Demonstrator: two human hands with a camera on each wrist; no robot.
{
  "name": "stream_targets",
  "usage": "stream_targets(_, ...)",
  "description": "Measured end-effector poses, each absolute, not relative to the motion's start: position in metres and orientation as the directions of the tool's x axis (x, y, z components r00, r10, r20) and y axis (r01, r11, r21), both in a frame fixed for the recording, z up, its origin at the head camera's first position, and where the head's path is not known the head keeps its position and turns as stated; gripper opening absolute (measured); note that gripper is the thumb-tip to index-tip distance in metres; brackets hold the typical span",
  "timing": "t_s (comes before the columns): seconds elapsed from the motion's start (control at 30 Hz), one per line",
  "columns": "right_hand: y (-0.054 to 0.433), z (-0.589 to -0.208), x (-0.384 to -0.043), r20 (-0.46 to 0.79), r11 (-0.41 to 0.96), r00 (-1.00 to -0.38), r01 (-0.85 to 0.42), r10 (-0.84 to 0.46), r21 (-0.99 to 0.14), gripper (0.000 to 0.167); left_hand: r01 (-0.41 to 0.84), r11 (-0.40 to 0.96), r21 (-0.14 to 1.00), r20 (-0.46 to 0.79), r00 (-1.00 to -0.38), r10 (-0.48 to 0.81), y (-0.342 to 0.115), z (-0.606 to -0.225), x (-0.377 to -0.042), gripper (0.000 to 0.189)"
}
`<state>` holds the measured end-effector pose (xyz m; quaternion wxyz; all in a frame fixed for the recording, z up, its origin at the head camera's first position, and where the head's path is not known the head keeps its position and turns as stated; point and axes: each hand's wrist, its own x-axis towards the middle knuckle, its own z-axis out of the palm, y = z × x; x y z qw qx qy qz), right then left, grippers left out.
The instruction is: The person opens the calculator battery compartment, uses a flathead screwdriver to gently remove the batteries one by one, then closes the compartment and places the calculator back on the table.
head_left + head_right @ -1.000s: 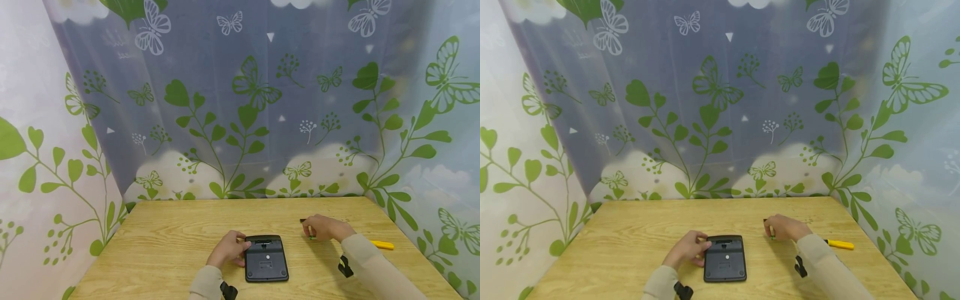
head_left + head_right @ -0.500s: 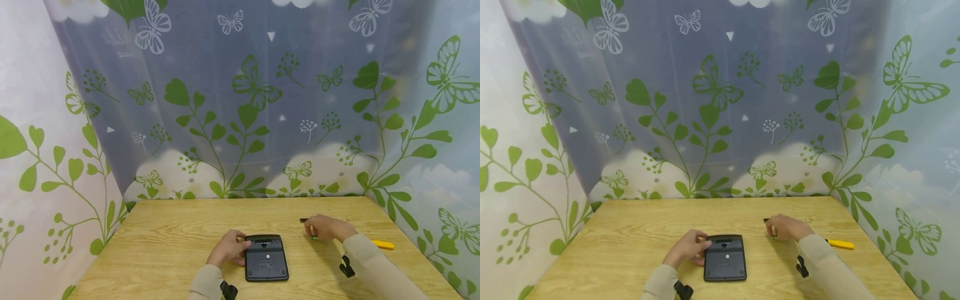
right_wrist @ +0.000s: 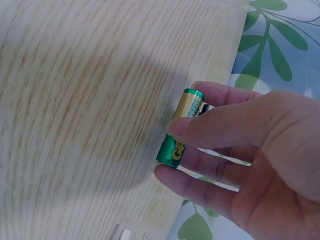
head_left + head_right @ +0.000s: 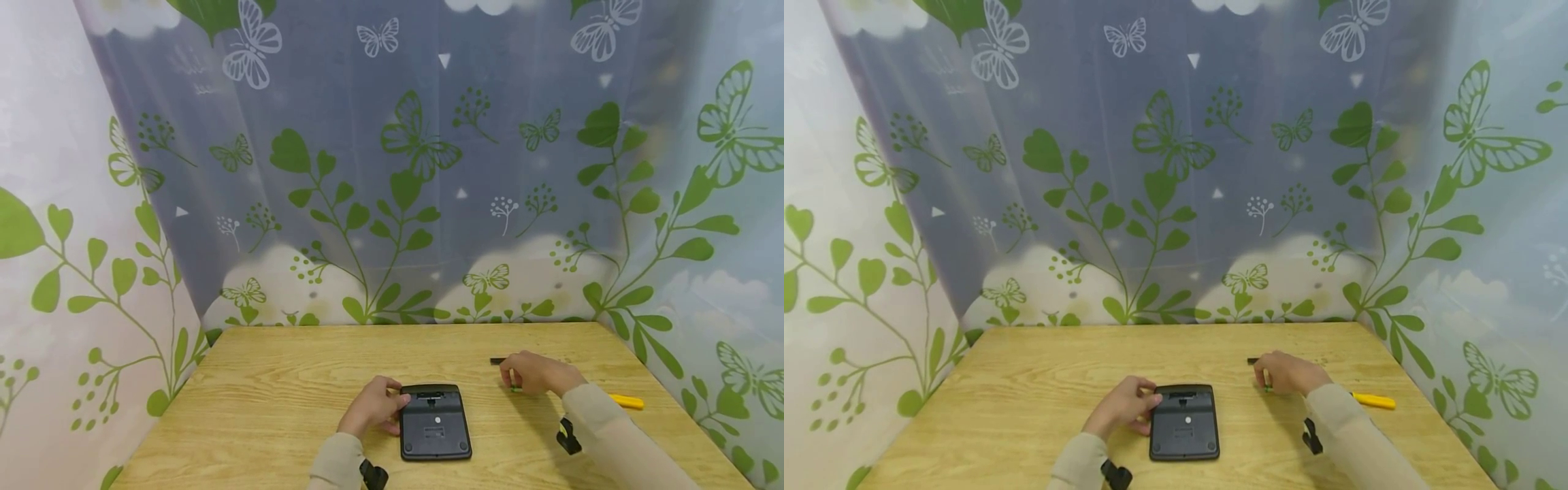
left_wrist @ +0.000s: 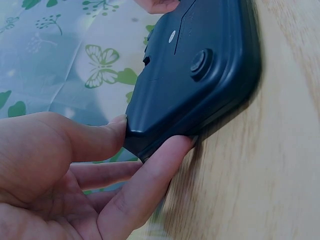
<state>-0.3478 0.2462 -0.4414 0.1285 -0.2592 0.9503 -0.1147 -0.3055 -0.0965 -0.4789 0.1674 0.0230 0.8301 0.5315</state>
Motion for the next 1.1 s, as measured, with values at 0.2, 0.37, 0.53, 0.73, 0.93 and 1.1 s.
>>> stream_targets(0.2, 0.247, -0.441, -0.346, -0.198, 0.849, -0.841, -0.441, -0.504, -0.291, 0.047, -0.145, 0.439, 0.887, -0.264, -0.938, 0.224, -0.097, -0.48, -0.306, 0.048)
stream_targets(0.37, 0.248, -0.441, -0.344, -0.205, 0.851, -0.842, -0.432, -0.499, -0.299, 0.05, -0.142, 0.433, 0.89, -0.26, -0.939, 0.226, -0.098, -0.481, -0.306, 0.048)
stream_targets(0.53, 0.251, -0.446, -0.345, -0.2, 0.852, -0.849, -0.415, -0.489, -0.319, 0.053, -0.136, 0.436, 0.889, -0.257, -0.938, 0.232, -0.098, -0.481, -0.306, 0.048)
stream_targets(0.73, 0.254, -0.45, -0.347, -0.197, 0.855, -0.858, -0.396, -0.475, -0.334, 0.054, -0.127, 0.437, 0.891, -0.253, -0.936, 0.243, -0.099, -0.479, -0.306, 0.048)
stream_targets(0.93, 0.256, -0.451, -0.348, -0.192, 0.851, -0.857, -0.398, -0.478, -0.342, 0.053, -0.12, 0.437, 0.892, -0.245, -0.939, 0.243, -0.099, -0.48, -0.307, 0.049)
stream_targets(1.1, 0.257, -0.451, -0.348, -0.19, 0.852, -0.858, -0.398, -0.477, -0.34, 0.052, -0.117, 0.439, 0.891, -0.242, -0.939, 0.243, -0.099, -0.479, -0.307, 0.049)
